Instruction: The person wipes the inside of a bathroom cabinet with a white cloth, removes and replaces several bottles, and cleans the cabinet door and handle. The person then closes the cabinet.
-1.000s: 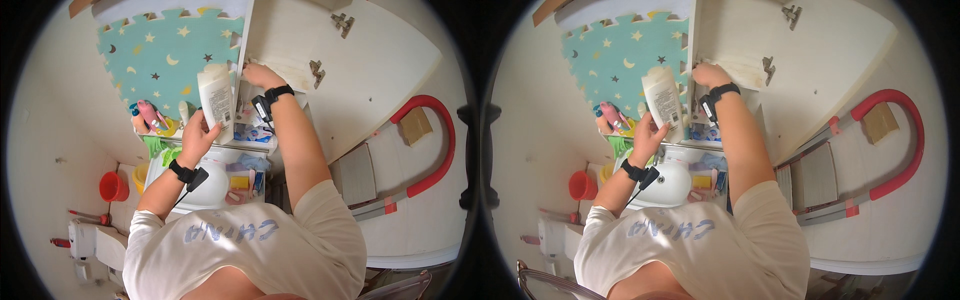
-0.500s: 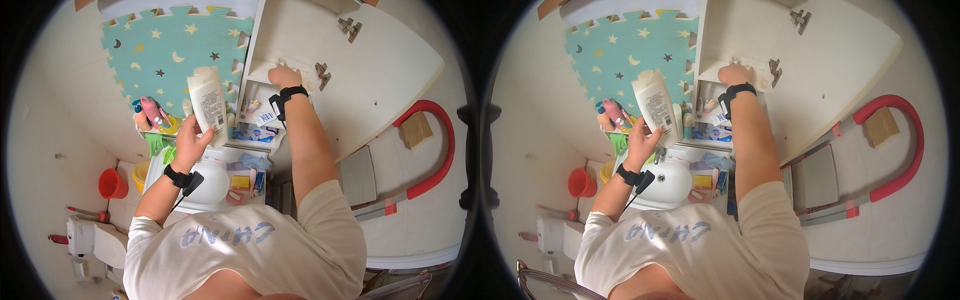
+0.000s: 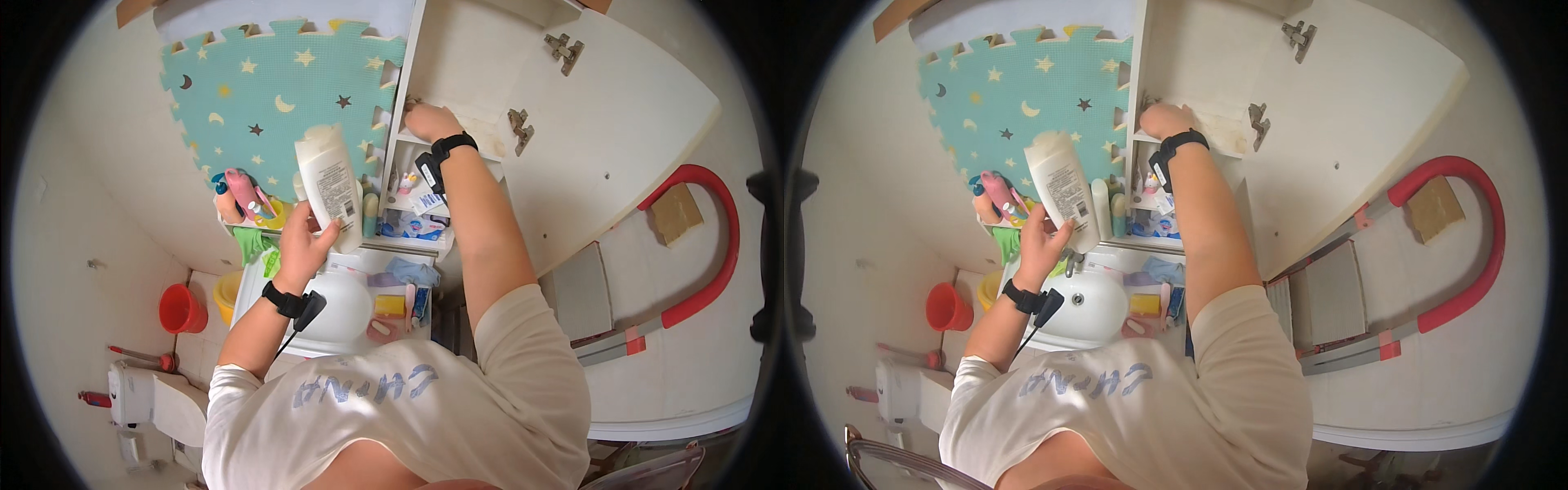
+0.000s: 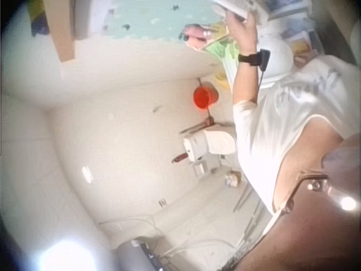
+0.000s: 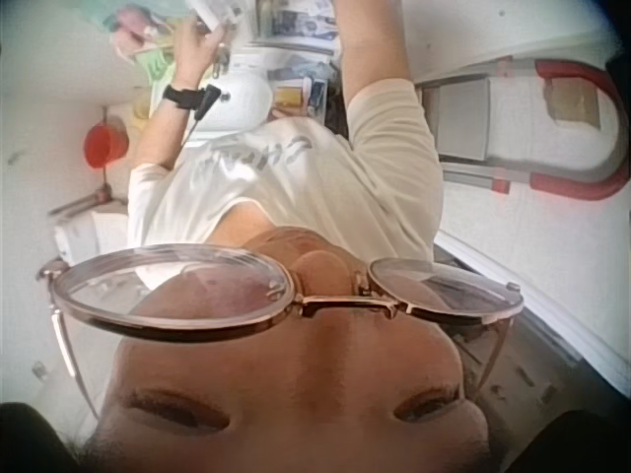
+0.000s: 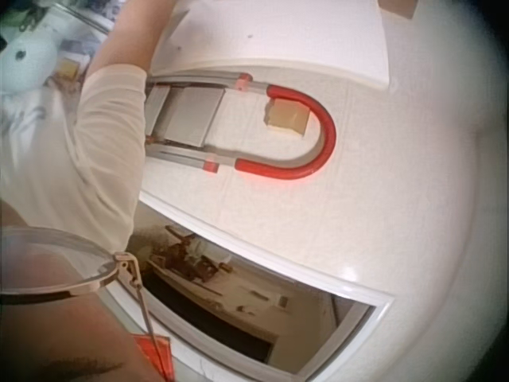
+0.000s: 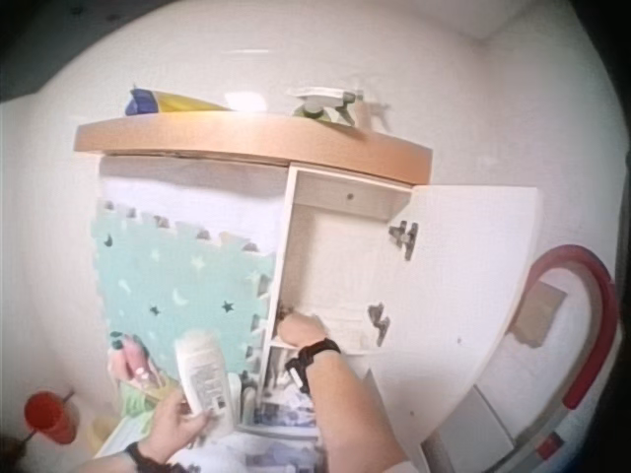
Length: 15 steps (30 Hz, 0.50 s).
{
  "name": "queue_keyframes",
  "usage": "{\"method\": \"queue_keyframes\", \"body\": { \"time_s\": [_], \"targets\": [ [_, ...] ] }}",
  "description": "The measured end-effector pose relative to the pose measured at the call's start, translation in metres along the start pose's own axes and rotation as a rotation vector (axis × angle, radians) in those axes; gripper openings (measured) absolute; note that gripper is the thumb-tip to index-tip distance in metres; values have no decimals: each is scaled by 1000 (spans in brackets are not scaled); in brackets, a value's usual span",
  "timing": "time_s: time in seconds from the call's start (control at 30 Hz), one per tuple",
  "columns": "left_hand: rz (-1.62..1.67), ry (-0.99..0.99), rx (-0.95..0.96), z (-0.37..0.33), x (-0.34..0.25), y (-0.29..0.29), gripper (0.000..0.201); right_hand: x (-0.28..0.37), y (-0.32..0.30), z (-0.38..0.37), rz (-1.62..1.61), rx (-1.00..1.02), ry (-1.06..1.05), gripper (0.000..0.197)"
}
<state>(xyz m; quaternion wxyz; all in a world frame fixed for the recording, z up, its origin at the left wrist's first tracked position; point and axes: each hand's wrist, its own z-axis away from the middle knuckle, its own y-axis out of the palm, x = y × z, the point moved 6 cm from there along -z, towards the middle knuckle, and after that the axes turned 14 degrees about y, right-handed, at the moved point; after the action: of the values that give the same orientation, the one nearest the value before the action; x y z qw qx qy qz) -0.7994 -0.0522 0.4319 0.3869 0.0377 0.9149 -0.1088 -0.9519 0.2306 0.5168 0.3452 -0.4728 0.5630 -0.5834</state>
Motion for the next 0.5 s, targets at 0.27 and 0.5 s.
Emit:
{"method": "queue_keyframes", "body": {
  "time_s": [0.27, 0.5],
  "targets": [
    [-12, -43, -68, 9, -4, -21, 36, -12, -17, -3, -34, 48, 3, 41],
    [-64, -52, 0, 16, -4, -22, 37, 3, -5, -10, -188, 60, -247, 41]
  ]
}}
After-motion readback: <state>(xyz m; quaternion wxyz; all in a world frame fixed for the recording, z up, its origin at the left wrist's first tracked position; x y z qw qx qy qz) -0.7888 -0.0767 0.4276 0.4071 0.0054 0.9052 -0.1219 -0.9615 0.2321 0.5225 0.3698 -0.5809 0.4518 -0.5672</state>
